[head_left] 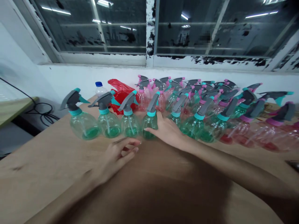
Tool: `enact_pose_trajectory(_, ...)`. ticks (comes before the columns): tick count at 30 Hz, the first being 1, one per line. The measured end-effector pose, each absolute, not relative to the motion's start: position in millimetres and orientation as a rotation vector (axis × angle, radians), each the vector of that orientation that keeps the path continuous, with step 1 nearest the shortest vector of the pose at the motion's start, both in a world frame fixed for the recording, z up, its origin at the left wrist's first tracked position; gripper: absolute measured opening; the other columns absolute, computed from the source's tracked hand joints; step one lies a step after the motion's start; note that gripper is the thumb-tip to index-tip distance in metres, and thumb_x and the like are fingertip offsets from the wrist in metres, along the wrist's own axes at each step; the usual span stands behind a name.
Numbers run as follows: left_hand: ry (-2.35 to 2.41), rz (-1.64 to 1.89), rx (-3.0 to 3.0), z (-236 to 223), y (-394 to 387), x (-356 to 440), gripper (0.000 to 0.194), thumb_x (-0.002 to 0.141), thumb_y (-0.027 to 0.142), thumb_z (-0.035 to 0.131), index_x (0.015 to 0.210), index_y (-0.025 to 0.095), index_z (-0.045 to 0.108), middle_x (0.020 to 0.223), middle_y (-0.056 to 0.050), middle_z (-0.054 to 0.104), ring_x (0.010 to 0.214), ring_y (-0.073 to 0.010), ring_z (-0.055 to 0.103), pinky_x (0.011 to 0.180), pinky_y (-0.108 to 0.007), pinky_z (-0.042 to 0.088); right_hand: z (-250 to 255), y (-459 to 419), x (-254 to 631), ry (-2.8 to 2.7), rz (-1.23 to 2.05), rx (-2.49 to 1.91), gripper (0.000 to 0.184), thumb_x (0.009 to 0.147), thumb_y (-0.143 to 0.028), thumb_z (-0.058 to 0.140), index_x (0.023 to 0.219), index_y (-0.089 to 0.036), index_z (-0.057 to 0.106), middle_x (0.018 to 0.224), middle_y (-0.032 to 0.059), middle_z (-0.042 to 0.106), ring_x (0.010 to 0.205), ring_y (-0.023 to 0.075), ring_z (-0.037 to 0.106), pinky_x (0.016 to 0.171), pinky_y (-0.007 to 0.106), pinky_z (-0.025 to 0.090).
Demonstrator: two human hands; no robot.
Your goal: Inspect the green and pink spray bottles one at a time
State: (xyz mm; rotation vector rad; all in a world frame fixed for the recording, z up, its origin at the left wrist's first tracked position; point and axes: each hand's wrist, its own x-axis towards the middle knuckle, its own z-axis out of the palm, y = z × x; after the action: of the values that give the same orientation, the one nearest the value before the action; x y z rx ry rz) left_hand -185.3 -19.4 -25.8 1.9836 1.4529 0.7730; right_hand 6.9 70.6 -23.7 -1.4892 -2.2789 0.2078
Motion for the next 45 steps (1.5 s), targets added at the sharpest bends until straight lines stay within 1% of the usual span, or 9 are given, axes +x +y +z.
enact_pose_trajectory(8,1.404,0.71,1.943,-43.2,-7.3,-179.1,0.02,0.087,0.032,0.052,0.102,0.023,0.063,0.097,-0.006,0.071,0.086,-0.0219,0.068,0.069,-0.033,0.057,-26.5,71.0,2.6,-2.229,0.269,-1.478,0.087,0.082,-0.045,0.057,0.145,-0.002,0.017,0.111,0.0258,0.063,0.087,0.0374,0.066,0.071,0.048,0.05)
enact_pose_trajectory(13,1.406,0.637,1.936,-45.1,0.6,-174.0,0.024,0.086,0.034,0.049,0.103,0.02,0.06,0.101,-0.006,0.069,0.089,-0.0199,0.066,0.07,-0.03,0.054,-23.5,49.6,21.2,-2.207,0.252,-1.313,0.09,0.082,-0.046,0.057,0.148,-0.007,0.01,0.145,0.0265,0.034,0.086,0.0312,0.066,0.073,0.046,0.052)
enact_pose_trajectory(17,1.382,0.552,2.065,-37.8,10.9,-156.9,0.032,0.088,0.037,0.044,0.113,0.02,0.053,0.095,-0.005,0.071,0.081,-0.0187,0.067,0.068,-0.029,0.052,-23.4,19.5,52.6,-2.189,0.253,-1.256,0.076,0.085,-0.044,0.053,0.146,-0.012,0.023,0.137,0.0197,0.048,0.077,0.0245,0.066,0.07,0.042,0.054)
enact_pose_trajectory(21,1.454,0.508,2.157,-23.4,24.2,-121.8,0.047,0.089,0.041,0.043,0.13,0.019,0.038,0.083,-0.003,0.071,0.072,-0.0198,0.067,0.067,-0.03,0.049,-31.4,-9.1,84.4,-2.2,0.262,-1.247,0.053,0.084,-0.042,0.056,0.131,-0.02,0.047,0.103,0.0087,0.07,0.069,0.0214,0.068,0.066,0.038,0.055)
enact_pose_trajectory(24,1.574,0.48,2.216,-10.1,36.8,-90.4,0.061,0.089,0.047,0.039,0.139,0.015,0.026,0.074,-0.003,0.071,0.065,-0.0218,0.067,0.064,-0.031,0.048,-37.6,-26.2,104.2,-2.204,0.302,-1.266,0.038,0.085,-0.041,0.057,0.119,-0.024,0.055,0.098,0.0031,0.072,0.07,0.0199,0.069,0.065,0.036,0.056)
enact_pose_trajectory(29,1.802,0.365,2.27,0.1,59.3,-53.2,0.089,0.08,0.065,0.042,0.136,-0.003,0.031,0.061,-0.011,0.067,0.06,-0.0308,0.066,0.058,-0.036,0.045,-50.0,-54.9,135.4,-2.235,0.306,-1.266,0.032,0.087,-0.04,0.054,0.116,-0.025,0.055,0.105,0.0018,0.071,0.081,0.0215,0.07,0.068,0.038,0.058)
enact_pose_trajectory(37,1.897,0.219,2.346,3.0,52.1,-51.3,0.083,0.083,0.064,0.037,0.132,-0.003,0.035,0.053,-0.009,0.064,0.066,-0.0349,0.067,0.058,-0.037,0.045,-61.5,-61.1,173.5,-2.173,0.406,-1.341,0.03,0.087,-0.045,0.053,0.11,-0.027,0.059,0.102,0.0009,0.072,0.082,0.0215,0.07,0.071,0.038,0.058)
enact_pose_trajectory(41,1.933,0.097,2.422,4.8,22.3,-53.0,0.08,0.082,0.068,0.034,0.128,0.003,0.043,0.058,-0.011,0.066,0.061,-0.0335,0.067,0.053,-0.034,0.044,-59.9,-39.6,173.2,-2.149,0.504,-1.399,0.045,0.082,-0.054,0.057,0.116,-0.025,0.057,0.109,0.0048,0.07,0.095,0.0262,0.067,0.079,0.044,0.055)
enact_pose_trajectory(45,1.923,0.005,2.569,2.6,-10.4,-42.1,0.072,0.08,0.073,0.034,0.113,0.013,0.058,0.066,-0.012,0.07,0.062,-0.0335,0.067,0.054,-0.037,0.045,-62.9,-24.4,162.2,-2.199,0.542,-1.288,0.087,0.067,-0.063,0.067,0.136,-0.019,0.037,0.136,0.0139,0.052,0.12,0.034,0.051,0.095,0.051,0.045)
